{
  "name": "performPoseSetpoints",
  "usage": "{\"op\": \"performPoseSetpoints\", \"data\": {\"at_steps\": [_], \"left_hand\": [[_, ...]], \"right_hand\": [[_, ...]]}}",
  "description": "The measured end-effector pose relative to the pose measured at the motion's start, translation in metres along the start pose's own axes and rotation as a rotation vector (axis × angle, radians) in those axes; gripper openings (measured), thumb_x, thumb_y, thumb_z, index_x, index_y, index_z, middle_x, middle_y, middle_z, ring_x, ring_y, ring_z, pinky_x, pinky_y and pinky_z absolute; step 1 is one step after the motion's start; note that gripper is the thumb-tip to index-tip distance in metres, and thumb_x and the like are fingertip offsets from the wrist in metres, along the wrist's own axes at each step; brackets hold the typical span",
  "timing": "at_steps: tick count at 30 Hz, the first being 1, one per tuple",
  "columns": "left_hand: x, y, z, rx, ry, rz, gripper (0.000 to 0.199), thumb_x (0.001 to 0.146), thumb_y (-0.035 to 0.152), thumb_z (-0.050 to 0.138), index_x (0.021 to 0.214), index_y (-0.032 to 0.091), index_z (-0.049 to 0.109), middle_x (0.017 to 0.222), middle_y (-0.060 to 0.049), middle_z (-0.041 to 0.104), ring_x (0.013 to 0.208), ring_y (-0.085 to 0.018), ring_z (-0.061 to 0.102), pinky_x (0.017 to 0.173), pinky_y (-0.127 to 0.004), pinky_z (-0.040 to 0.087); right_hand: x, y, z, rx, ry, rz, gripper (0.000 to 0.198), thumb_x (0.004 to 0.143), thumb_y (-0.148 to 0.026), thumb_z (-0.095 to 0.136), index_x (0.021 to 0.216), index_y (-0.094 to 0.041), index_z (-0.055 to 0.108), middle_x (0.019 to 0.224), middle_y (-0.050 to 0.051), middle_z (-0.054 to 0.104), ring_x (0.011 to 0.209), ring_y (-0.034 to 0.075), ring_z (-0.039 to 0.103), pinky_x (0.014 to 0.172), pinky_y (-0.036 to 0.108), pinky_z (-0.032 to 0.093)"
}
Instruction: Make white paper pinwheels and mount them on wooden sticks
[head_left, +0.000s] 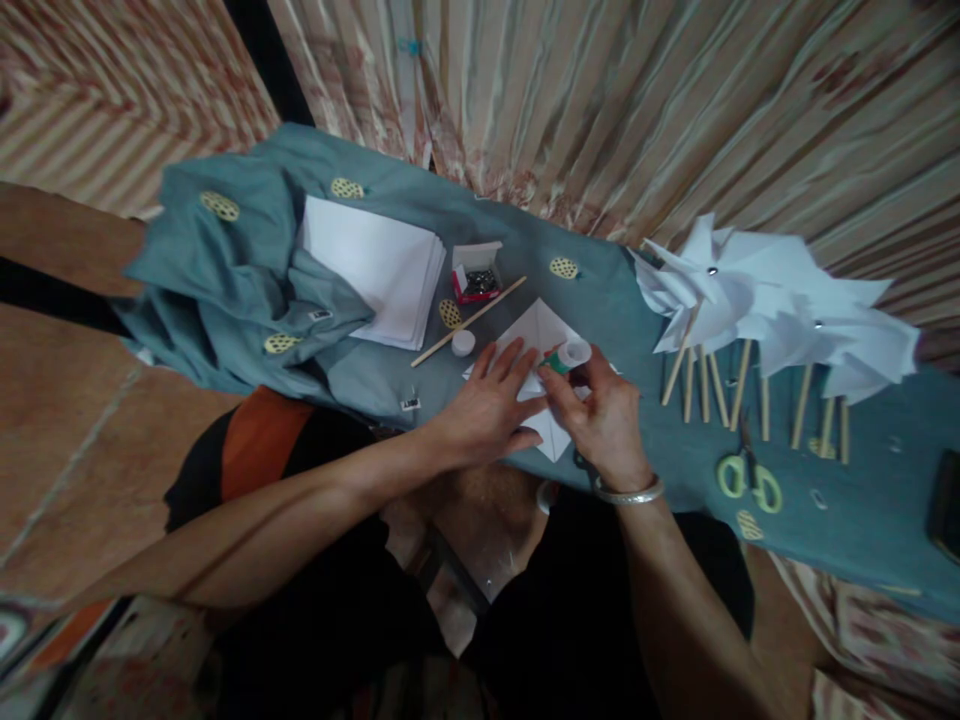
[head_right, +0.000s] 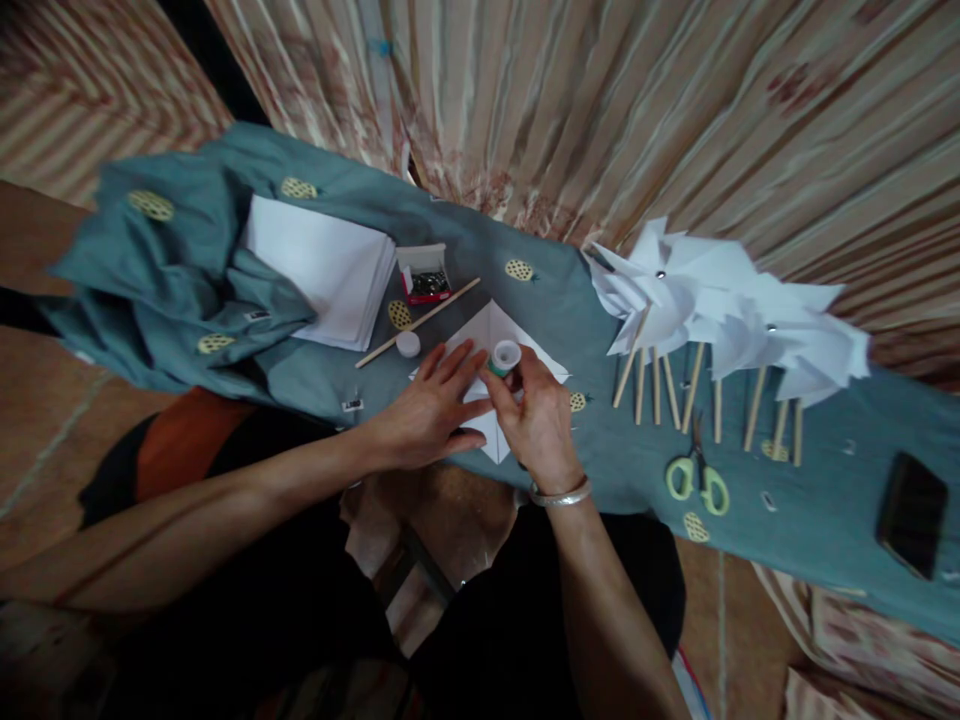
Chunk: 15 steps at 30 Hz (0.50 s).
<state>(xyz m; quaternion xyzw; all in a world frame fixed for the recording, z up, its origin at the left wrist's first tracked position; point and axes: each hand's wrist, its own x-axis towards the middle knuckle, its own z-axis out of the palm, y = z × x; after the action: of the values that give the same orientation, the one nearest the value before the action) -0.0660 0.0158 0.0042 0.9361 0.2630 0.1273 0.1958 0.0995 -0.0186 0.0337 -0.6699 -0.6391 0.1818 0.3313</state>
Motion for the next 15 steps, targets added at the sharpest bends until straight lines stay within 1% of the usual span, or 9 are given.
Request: {"op": "performPoseSetpoints", "data": {"at_steps": [3, 6, 10, 15], "left_hand": [[0.0, 0.0, 0.0, -0.003, 0.001, -0.002, 0.047, 0.082, 0.04, 0.067, 0.125, 0.02, 0.062, 0.152, -0.019, 0.033, 0.144, -0.044, 0.021, 0.112, -0.066, 0.018], [0.0, 0.0, 0.001, -0.002, 0.012, -0.002, 0.048, 0.082, 0.04, 0.068, 0.126, 0.022, 0.061, 0.152, -0.018, 0.034, 0.144, -0.042, 0.022, 0.112, -0.066, 0.02], [-0.001, -0.001, 0.002, -0.006, 0.037, 0.007, 0.05, 0.082, 0.04, 0.067, 0.128, 0.023, 0.059, 0.153, -0.017, 0.034, 0.144, -0.042, 0.022, 0.11, -0.067, 0.021], [-0.001, -0.001, 0.002, -0.007, 0.027, 0.004, 0.052, 0.082, 0.04, 0.068, 0.13, 0.024, 0.058, 0.152, -0.017, 0.034, 0.144, -0.042, 0.022, 0.111, -0.067, 0.02]], "right_hand": [[-0.003, -0.001, 0.0, -0.009, 0.008, -0.012, 0.022, 0.087, -0.043, 0.06, 0.097, -0.023, 0.061, 0.076, 0.002, 0.066, 0.067, 0.019, 0.061, 0.066, 0.031, 0.048], [-0.007, 0.0, -0.001, 0.016, -0.012, -0.004, 0.023, 0.088, -0.043, 0.059, 0.101, -0.024, 0.061, 0.082, 0.003, 0.068, 0.071, 0.02, 0.063, 0.07, 0.033, 0.05], [-0.011, 0.003, -0.003, 0.116, -0.03, 0.019, 0.023, 0.09, -0.041, 0.058, 0.105, -0.025, 0.061, 0.092, 0.003, 0.07, 0.073, 0.019, 0.065, 0.071, 0.032, 0.051], [-0.011, 0.009, -0.005, 0.227, -0.024, 0.089, 0.026, 0.087, -0.042, 0.062, 0.105, -0.024, 0.064, 0.094, 0.004, 0.071, 0.079, 0.02, 0.066, 0.072, 0.033, 0.052]]}}
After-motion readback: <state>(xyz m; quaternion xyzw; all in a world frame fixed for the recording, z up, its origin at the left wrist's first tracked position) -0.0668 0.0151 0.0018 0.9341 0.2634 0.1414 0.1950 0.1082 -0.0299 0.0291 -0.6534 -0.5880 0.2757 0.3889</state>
